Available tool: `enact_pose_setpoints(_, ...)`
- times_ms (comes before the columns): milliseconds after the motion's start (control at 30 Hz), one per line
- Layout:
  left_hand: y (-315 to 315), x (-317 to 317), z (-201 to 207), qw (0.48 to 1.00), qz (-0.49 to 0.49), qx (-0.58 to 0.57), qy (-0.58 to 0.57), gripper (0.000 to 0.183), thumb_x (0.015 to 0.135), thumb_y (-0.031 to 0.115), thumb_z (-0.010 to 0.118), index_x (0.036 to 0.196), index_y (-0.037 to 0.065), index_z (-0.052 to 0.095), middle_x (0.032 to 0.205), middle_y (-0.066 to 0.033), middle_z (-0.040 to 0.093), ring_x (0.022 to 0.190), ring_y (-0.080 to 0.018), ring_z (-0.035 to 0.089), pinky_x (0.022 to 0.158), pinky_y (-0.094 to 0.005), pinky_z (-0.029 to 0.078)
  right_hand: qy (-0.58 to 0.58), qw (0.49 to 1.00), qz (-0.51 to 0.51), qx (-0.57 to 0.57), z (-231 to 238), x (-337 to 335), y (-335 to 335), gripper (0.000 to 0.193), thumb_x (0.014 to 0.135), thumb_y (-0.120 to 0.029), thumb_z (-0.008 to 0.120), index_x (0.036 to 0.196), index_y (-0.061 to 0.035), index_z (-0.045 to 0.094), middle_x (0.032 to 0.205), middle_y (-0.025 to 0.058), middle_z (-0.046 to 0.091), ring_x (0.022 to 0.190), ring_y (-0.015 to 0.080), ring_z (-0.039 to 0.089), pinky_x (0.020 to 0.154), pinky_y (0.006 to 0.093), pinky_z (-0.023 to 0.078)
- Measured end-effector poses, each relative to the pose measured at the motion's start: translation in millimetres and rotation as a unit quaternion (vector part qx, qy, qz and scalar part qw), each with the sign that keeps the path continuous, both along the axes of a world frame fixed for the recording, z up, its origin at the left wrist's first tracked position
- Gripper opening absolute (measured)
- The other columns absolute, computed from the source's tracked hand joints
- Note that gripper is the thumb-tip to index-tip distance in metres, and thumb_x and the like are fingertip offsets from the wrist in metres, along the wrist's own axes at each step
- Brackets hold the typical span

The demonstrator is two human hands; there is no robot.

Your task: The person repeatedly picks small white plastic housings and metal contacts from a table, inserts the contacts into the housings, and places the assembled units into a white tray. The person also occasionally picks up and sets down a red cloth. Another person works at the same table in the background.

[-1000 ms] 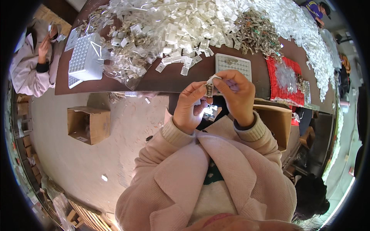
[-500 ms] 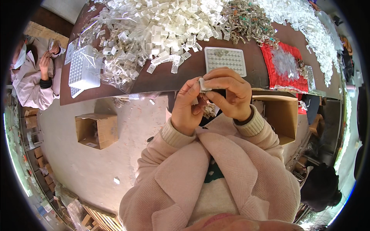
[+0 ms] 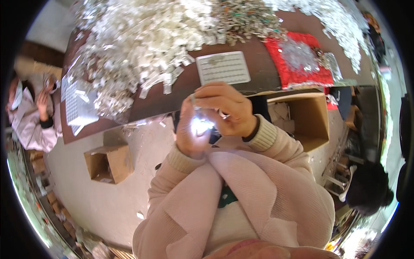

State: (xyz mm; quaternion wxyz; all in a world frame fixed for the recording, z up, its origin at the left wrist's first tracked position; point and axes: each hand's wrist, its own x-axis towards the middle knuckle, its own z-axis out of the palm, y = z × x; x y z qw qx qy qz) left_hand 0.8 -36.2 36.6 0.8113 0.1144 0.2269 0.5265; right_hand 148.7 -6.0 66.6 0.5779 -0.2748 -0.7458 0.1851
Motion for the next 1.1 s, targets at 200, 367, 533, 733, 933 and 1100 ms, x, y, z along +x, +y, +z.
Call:
enact_pose_setpoints(200, 6, 16, -3, 0.997, -0.037, -0.018, -0.058, 0.029, 0.103, 0.033, 0.054, 0.120, 0.010, 0.059, 0.116, -0.0029, 0.064, 0.109, -0.0150, 0.061, 0.094, -0.0329, 0.051, 0.005, 0.999, -0.034, -0.024, -10, 23, -12, 0.027, 0.076, 0.006, 0.072, 0.101, -0.0018, 0.070, 0.110, 0.0121, 0.068, 0.100, 0.0314, 0.066, 0.085, 0.0396, 0.055)
enact_pose_setpoints(367, 12, 35, 5, 0.965, -0.153, 0.088, -0.192, 0.033, 0.103, 0.035, 0.053, 0.122, 0.009, 0.058, 0.115, -0.0021, 0.063, 0.109, -0.0140, 0.059, 0.093, -0.0307, 0.050, -0.021, 0.997, -0.079, 0.016, -13, 41, -16, 0.024, 0.076, 0.001, 0.072, 0.099, -0.0044, 0.069, 0.110, 0.0109, 0.068, 0.101, 0.0322, 0.065, 0.086, 0.0415, 0.053)
enact_pose_setpoints(533, 8, 49, 3, 0.971, -0.040, 0.115, 0.205, 0.019, 0.101, 0.027, 0.058, 0.106, 0.009, 0.060, 0.084, 0.0015, 0.057, 0.070, -0.0043, 0.046, 0.062, -0.0197, 0.041, -0.013, 0.996, -0.044, -0.078, -27, 80, -32, 0.031, 0.083, -0.004, 0.071, 0.113, -0.0025, 0.068, 0.125, 0.0139, 0.066, 0.109, 0.0337, 0.064, 0.096, 0.0439, 0.050)
enact_pose_setpoints(733, 17, 38, -11, 0.993, -0.107, -0.004, 0.041, 0.022, 0.101, 0.025, 0.060, 0.111, 0.006, 0.061, 0.089, -0.0009, 0.061, 0.065, -0.0055, 0.038, 0.051, -0.0180, 0.032, 0.372, 0.832, -0.384, -0.149, -21, 245, -11, 0.059, 0.095, -0.002, 0.058, 0.149, 0.0057, 0.033, 0.097, 0.0121, 0.067, 0.080, 0.0192, 0.062, 0.078, 0.0315, 0.053)
enact_pose_setpoints(933, 14, 44, -11, 0.993, -0.093, -0.030, 0.069, 0.022, 0.099, 0.024, 0.063, 0.115, 0.009, 0.061, 0.096, -0.0035, 0.065, 0.067, -0.0081, 0.045, 0.054, -0.0200, 0.039, 0.385, 0.817, -0.403, -0.149, -40, 320, -16, 0.030, 0.093, -0.001, 0.064, 0.121, 0.0052, 0.058, 0.089, 0.0055, 0.066, 0.074, 0.0129, 0.060, 0.068, 0.0262, 0.052)
enact_pose_setpoints(1100, 14, 47, -9, 0.981, -0.089, -0.033, 0.170, 0.024, 0.098, 0.027, 0.065, 0.114, 0.010, 0.062, 0.096, -0.0037, 0.066, 0.067, -0.0089, 0.046, 0.056, -0.0198, 0.041, 0.014, 0.898, -0.386, -0.211, -67, 236, -12, 0.013, 0.083, -0.003, 0.074, 0.096, -0.0054, 0.076, 0.091, 0.0117, 0.072, 0.077, 0.0191, 0.069, 0.071, 0.0298, 0.053)
